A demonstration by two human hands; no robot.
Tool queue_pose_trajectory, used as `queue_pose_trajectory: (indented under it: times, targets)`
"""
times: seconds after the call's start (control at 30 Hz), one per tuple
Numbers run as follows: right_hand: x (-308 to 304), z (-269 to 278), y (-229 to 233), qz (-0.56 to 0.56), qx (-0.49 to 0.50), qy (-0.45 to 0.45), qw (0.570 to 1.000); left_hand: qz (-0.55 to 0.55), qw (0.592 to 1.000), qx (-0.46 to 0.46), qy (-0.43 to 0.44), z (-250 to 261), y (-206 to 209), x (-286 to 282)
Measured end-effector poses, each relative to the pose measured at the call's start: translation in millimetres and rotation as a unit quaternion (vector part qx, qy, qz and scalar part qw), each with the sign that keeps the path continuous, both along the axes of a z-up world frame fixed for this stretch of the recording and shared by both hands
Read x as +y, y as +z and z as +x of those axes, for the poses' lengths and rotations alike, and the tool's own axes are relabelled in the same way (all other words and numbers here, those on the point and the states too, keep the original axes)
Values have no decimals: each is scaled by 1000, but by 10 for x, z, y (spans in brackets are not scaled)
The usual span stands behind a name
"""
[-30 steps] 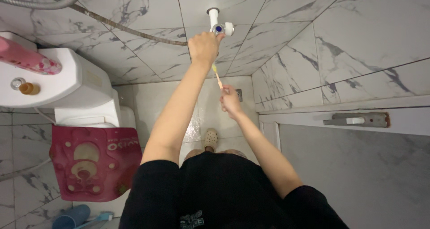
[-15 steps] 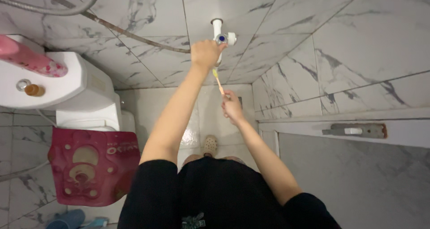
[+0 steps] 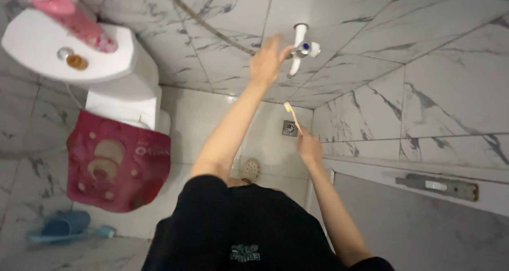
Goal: The person brushes two mats with a toothbrush, rinses them with a showerhead, and pours liquid from a bottle onto one of the mats.
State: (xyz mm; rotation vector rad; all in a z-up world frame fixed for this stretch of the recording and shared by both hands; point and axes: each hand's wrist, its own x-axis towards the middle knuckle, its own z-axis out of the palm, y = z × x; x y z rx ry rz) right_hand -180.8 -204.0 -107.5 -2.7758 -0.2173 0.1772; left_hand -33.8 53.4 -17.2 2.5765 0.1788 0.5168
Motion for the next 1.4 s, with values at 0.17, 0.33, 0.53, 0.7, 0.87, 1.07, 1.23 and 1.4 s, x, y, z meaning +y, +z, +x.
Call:
queue_pose_trajectory:
  times: [0.17,0.33,0.53,0.7,0.87,1.07,1.23,1.4]
  targets:
    - [80,-229,-43,63,-14,11,998,-280,939,132,151,-1164,-1274,405]
    - [349,-271,-320,97,-9,107,989,-308,894,312,90,-2236,-2142,541]
    - [1187,-736,-499,234,153,113,953,-692,649,315,-16,-2789,-1332,186]
    - [1774,-848,-2,265,185,245,914,-796,587,123,84,-3083,-1307,429]
    - [2246,-808,539,-15,112,421,900,-653,747,27,121,-3565,-1661,1071]
    - [3160,-777,513,87,170,409,892,-339,817,320,338,-4407,-1888,1884]
    - [4452,-771,248,224,169,331,901,-281,874,216,332,-5208,-2321,2516]
    - [6017,-602,-149,299,96,332,889,-478,762,188,394,-6052,-2465,3142]
